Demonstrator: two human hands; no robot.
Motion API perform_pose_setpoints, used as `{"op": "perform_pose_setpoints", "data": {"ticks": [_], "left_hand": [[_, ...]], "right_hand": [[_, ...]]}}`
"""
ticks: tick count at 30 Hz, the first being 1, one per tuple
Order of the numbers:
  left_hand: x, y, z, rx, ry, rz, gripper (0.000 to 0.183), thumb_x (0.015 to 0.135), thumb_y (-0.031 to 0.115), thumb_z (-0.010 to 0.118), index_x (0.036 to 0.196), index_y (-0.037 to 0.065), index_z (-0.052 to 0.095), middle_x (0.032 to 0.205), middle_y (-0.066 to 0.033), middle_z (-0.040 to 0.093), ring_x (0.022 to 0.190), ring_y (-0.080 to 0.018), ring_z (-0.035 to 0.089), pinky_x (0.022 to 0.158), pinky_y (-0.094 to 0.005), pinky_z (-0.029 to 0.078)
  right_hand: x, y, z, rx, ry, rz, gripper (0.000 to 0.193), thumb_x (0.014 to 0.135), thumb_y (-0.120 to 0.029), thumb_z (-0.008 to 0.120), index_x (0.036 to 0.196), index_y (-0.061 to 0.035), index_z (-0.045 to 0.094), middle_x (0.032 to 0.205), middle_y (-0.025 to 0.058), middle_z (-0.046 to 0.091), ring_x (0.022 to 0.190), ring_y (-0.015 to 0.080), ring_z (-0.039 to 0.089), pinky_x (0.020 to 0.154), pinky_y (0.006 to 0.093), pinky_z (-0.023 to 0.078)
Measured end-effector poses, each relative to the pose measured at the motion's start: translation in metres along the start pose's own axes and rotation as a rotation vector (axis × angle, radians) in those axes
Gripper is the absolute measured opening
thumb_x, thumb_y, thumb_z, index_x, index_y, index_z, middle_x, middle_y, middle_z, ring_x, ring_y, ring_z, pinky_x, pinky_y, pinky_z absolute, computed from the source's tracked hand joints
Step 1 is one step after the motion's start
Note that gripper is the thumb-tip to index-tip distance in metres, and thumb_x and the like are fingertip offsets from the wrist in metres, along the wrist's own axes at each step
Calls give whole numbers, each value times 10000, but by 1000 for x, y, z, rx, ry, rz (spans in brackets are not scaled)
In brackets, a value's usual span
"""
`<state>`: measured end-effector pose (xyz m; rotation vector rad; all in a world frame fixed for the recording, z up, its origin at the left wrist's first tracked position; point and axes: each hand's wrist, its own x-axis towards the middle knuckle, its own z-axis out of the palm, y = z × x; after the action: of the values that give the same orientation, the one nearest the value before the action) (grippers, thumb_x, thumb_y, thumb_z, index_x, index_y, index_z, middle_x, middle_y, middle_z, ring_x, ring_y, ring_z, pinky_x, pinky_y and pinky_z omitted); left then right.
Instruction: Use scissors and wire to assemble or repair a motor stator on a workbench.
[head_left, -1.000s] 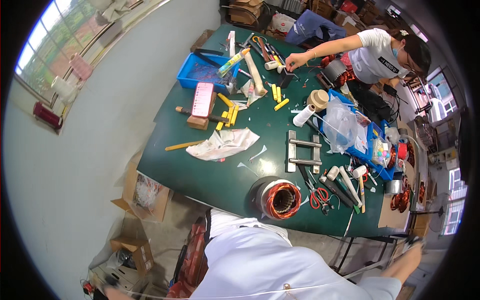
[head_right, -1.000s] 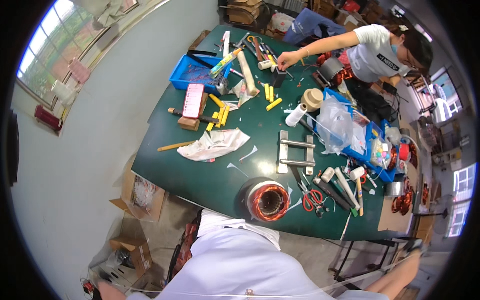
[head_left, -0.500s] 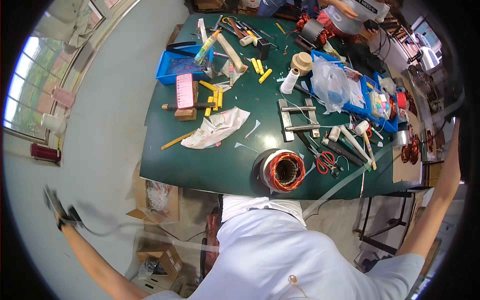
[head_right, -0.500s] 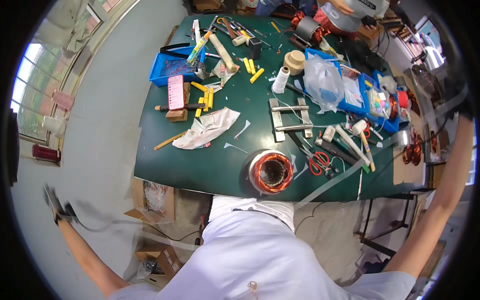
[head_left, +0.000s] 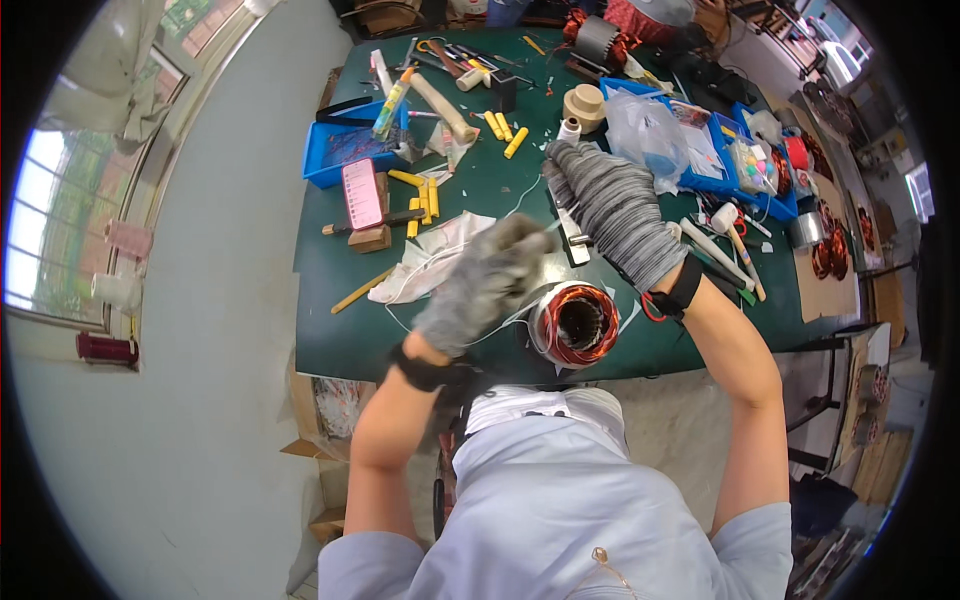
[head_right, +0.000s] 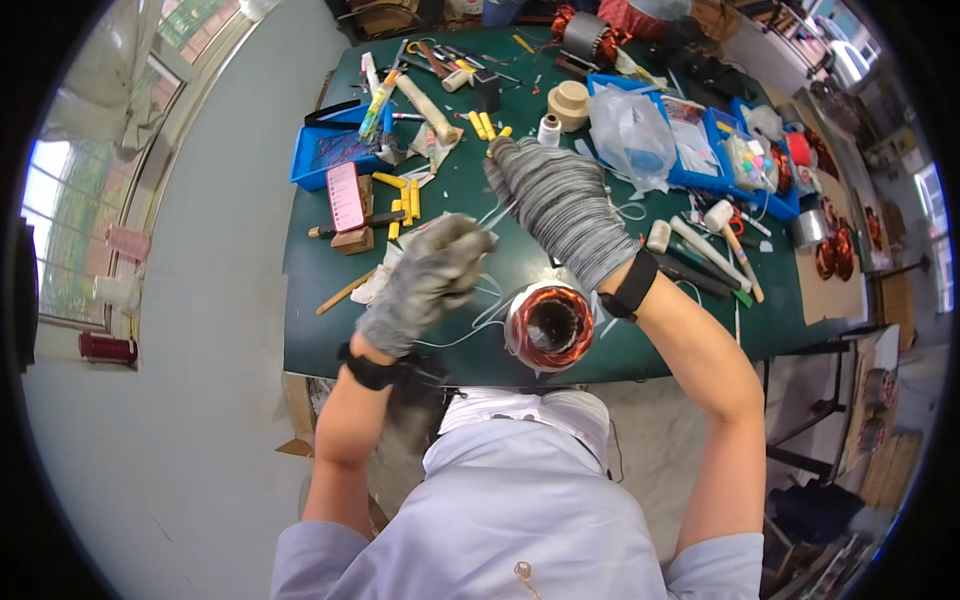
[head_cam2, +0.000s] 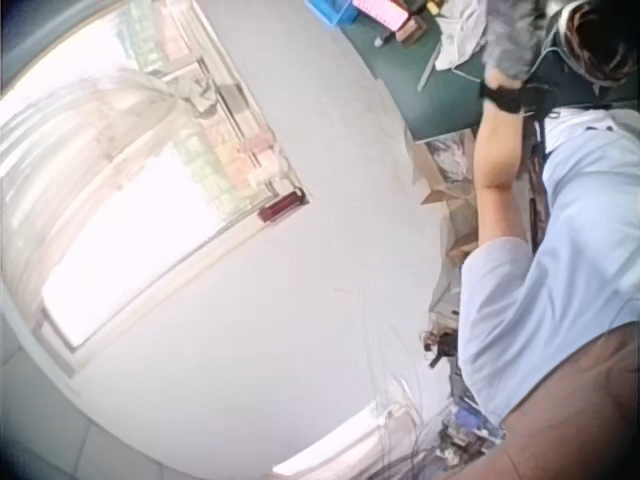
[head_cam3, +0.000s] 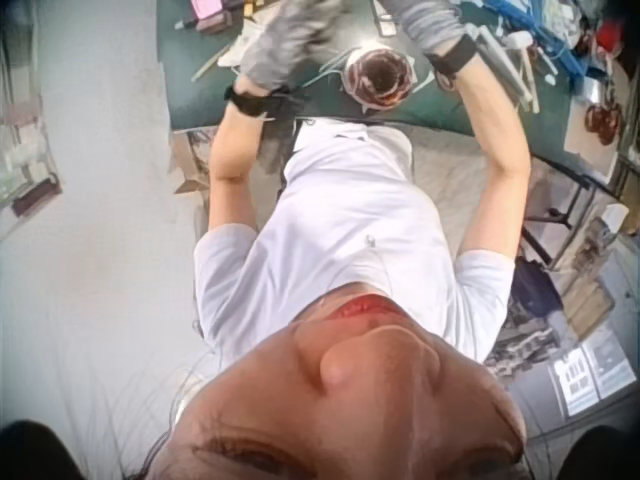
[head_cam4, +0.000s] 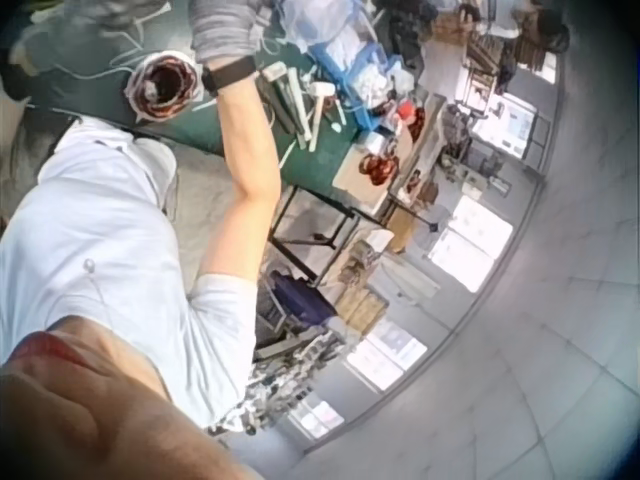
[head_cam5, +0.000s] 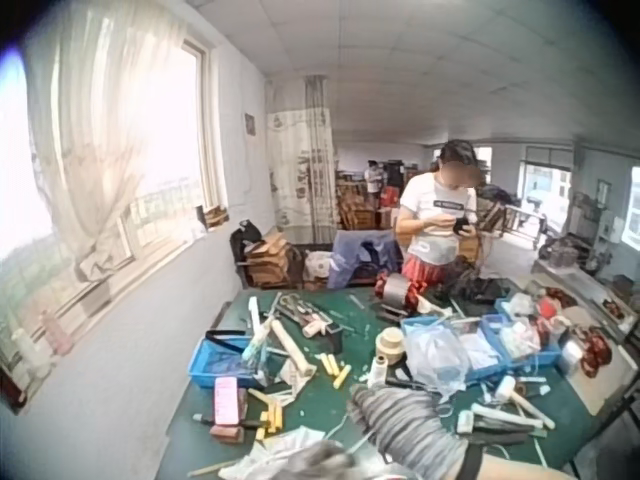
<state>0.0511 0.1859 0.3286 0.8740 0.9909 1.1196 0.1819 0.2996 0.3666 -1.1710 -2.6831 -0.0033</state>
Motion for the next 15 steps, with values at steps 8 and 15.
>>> {"op": "perform_pose_setpoints", "data": {"ticks": [8,15], "left_hand": [[-130,-31,-210,546,979,32,133,856,250,547,866,118,535,595,89,376,473,2,301,387,-160,236],[-275,-154,-355,1074,1245,-269,179,861,163,484,984,45,539,659,-51,511,551,-139,487,474,-306,396]], "right_hand": [[-3,154,42,-159,304,164,209,874,-201,484,1013,-84,587,964,127,600,890,308,553,813,408,437],[5,161,86,-207,179,229,275,831,-212,501,1085,-131,567,1096,118,569,1031,300,519,899,386,412]]}}
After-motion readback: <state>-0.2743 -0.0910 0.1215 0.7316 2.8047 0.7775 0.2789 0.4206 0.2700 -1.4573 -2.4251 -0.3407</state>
